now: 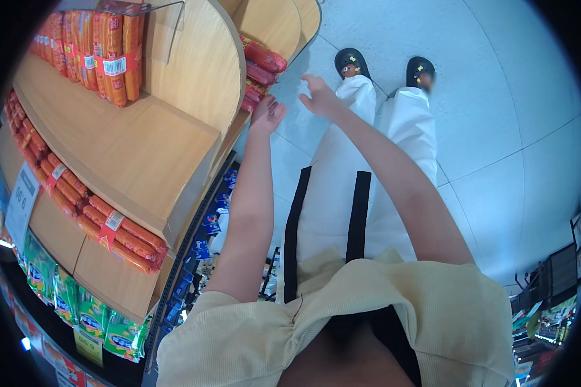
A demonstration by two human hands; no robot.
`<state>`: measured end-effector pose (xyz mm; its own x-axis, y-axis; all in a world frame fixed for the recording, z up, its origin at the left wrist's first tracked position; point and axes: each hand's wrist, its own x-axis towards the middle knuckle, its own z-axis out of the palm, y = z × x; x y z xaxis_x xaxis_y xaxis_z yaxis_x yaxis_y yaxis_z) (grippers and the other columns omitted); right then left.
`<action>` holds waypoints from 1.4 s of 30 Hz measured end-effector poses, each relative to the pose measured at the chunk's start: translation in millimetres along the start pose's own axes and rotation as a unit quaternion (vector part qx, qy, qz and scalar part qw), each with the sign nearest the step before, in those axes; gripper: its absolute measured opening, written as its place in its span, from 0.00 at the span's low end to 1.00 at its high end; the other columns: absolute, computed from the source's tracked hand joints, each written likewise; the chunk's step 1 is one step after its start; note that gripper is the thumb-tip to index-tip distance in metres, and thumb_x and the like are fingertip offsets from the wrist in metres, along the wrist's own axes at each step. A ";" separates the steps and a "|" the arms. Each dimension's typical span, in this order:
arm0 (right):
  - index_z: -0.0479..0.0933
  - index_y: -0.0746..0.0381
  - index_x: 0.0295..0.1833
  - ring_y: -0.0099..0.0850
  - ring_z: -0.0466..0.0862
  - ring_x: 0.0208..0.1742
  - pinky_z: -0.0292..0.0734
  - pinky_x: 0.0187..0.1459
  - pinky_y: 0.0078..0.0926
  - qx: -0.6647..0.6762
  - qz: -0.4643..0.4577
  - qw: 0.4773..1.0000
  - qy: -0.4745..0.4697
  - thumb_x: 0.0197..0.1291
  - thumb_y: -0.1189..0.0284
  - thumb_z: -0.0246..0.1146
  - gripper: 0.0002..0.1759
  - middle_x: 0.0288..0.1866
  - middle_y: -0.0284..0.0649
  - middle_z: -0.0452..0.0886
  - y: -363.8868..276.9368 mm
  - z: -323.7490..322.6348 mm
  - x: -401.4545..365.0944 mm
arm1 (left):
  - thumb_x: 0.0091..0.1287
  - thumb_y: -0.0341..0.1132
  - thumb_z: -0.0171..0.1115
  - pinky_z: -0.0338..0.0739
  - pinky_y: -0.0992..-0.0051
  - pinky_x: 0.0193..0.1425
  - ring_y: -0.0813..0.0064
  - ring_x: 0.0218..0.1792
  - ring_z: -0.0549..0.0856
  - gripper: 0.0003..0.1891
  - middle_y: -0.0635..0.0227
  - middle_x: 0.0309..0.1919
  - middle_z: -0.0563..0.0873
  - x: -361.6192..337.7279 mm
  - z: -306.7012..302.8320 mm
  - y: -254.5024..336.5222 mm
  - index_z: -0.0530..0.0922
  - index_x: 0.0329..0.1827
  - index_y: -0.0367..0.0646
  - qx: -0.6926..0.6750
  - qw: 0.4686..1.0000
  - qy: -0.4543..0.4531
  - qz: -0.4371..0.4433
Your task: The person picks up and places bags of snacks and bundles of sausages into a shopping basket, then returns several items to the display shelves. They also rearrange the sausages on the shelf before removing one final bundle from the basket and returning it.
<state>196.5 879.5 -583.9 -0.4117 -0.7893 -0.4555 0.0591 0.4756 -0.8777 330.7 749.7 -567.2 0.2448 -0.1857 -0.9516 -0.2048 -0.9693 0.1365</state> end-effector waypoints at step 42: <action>0.78 0.63 0.39 0.28 0.81 0.29 0.76 0.32 0.26 -0.308 0.138 0.927 0.166 0.53 0.62 0.62 0.15 0.28 0.41 0.81 -152.0 -470.5 -63.5 | 0.57 0.43 0.58 0.78 0.69 0.41 0.66 0.31 0.85 0.14 0.62 0.29 0.86 -167.5 230.5 106.1 0.82 0.36 0.42 0.420 0.841 -0.116 0.322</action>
<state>-214.2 1040.0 -351.3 -0.7215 -0.4908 -0.4885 -0.2843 0.8532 -0.4373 49.5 715.2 -456.8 -0.3436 -0.4972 -0.7967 -0.8451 -0.2063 0.4932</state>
